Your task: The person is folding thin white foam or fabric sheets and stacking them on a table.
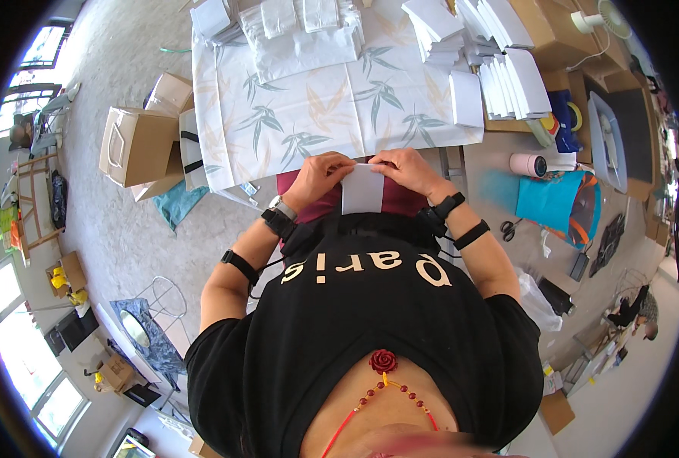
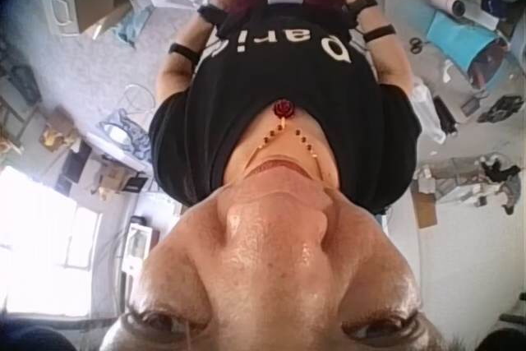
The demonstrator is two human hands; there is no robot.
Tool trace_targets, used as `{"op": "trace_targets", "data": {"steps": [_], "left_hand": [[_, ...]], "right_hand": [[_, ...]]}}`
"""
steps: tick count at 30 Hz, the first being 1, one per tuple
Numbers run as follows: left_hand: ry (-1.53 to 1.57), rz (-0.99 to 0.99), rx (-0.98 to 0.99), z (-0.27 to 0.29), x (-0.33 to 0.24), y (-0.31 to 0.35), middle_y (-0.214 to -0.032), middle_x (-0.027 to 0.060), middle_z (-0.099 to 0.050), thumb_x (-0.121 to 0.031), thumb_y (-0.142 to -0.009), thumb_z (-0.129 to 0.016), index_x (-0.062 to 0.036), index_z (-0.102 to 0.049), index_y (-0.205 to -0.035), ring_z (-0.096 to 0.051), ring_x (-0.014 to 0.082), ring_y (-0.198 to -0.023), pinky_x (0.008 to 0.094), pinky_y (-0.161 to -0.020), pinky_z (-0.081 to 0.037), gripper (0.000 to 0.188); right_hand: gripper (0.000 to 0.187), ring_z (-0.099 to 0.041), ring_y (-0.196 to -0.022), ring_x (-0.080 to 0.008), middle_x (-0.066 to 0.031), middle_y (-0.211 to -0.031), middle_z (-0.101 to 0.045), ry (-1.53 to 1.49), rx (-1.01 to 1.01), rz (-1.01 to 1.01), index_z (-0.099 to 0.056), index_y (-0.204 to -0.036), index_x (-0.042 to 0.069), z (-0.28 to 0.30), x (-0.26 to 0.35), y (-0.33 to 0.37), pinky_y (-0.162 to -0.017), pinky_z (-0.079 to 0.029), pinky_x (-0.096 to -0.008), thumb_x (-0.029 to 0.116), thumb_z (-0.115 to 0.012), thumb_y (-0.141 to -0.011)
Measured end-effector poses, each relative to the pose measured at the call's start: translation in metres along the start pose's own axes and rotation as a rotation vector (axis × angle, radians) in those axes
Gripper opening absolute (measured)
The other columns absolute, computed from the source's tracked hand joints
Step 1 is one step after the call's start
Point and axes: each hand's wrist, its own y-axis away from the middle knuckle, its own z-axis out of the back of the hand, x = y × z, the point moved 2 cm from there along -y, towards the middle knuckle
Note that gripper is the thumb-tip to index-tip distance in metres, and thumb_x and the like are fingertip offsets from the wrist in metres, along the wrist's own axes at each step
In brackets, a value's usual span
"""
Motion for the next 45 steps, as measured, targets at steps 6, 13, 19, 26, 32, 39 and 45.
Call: {"op": "trace_targets", "data": {"steps": [6,13,19,26,32,39,45], "left_hand": [[0.048,0.053,-0.006,0.0,0.001,-0.009,-0.105,0.0097,-0.074,-0.01,-0.097,-0.071,-0.001,-0.076,-0.113,-0.07,0.0136,-0.09,0.0291,-0.08,-0.057,0.019],[-0.051,-0.092,-0.225,0.004,0.006,-0.022,-0.134,0.0148,-0.058,-0.016,-0.088,-0.079,-0.0084,-0.064,-0.136,-0.061,0.0253,-0.119,0.0341,-0.087,-0.058,0.051],[0.052,0.023,-0.417,0.015,0.029,-0.018,-0.131,0.0147,-0.057,-0.012,-0.087,-0.079,-0.0054,-0.053,-0.145,-0.062,0.0235,-0.113,0.0349,-0.085,-0.058,0.064],[0.128,0.05,-0.318,-0.001,0.042,-0.022,-0.127,0.0142,-0.061,-0.008,-0.088,-0.076,-0.0041,-0.056,-0.141,-0.066,0.0218,-0.109,0.033,-0.084,-0.058,0.057],[0.158,0.123,-0.324,0.0,0.057,-0.028,-0.126,0.0136,-0.062,-0.008,-0.089,-0.075,-0.0035,-0.057,-0.14,-0.066,0.0202,-0.107,0.0333,-0.083,-0.058,0.054],[-0.062,0.009,-0.504,0.046,0.052,-0.092,-0.113,0.01,-0.068,-0.006,-0.092,-0.072,-0.0046,-0.065,-0.127,-0.067,0.0177,-0.097,0.0326,-0.081,-0.057,0.036],[-0.21,-0.09,-0.546,0.071,0.004,-0.164,-0.12,0.0147,-0.062,-0.008,-0.087,-0.076,-0.0036,-0.062,-0.128,-0.061,0.0281,-0.111,0.0391,-0.091,-0.053,0.043]], "right_hand": [[0.024,-0.069,-0.088,-0.0357,-0.0187,-0.096,-0.073,0.016,0.034,0.088,-0.073,-0.113,0.002,0.005,-0.002,-0.014,-0.08,-0.054,-0.0388,0.017,-0.069,-0.095],[0.025,-0.068,-0.087,-0.0243,-0.0143,-0.098,-0.073,-0.027,0.026,-0.087,-0.071,-0.114,0.0,0.035,-0.022,-0.035,-0.081,-0.054,-0.0359,0.018,-0.069,-0.098],[0.025,-0.059,-0.065,-0.0099,-0.0031,-0.081,-0.064,-0.651,-0.703,-0.212,-0.067,-0.111,-0.004,0.123,-0.045,-0.088,-0.062,-0.048,-0.0262,0.02,-0.067,-0.101],[0.023,-0.067,-0.071,-0.018,-0.0091,-0.082,-0.066,-1.042,-1.141,-0.11,-0.064,-0.103,-0.007,0.178,-0.076,-0.141,-0.077,-0.06,-0.0314,0.016,-0.063,-0.103],[0.021,-0.07,-0.077,-0.019,-0.0066,-0.086,-0.064,-0.826,-1.197,-0.133,-0.064,-0.102,-0.003,0.122,-0.077,-0.137,-0.069,-0.06,-0.0319,0.016,-0.057,-0.105],[0.015,-0.065,-0.083,-0.0298,-0.0118,-0.096,-0.066,0.247,-0.896,-0.086,-0.061,-0.11,0.005,0.042,-0.119,-0.095,-0.074,-0.052,-0.0425,0.017,-0.061,-0.102],[0.014,-0.057,-0.1,-0.0338,-0.0107,-0.105,-0.06,0.566,-0.768,-0.01,-0.061,-0.11,0.01,0.023,-0.116,-0.084,-0.09,-0.046,-0.0467,0.012,-0.061,-0.096]]}}
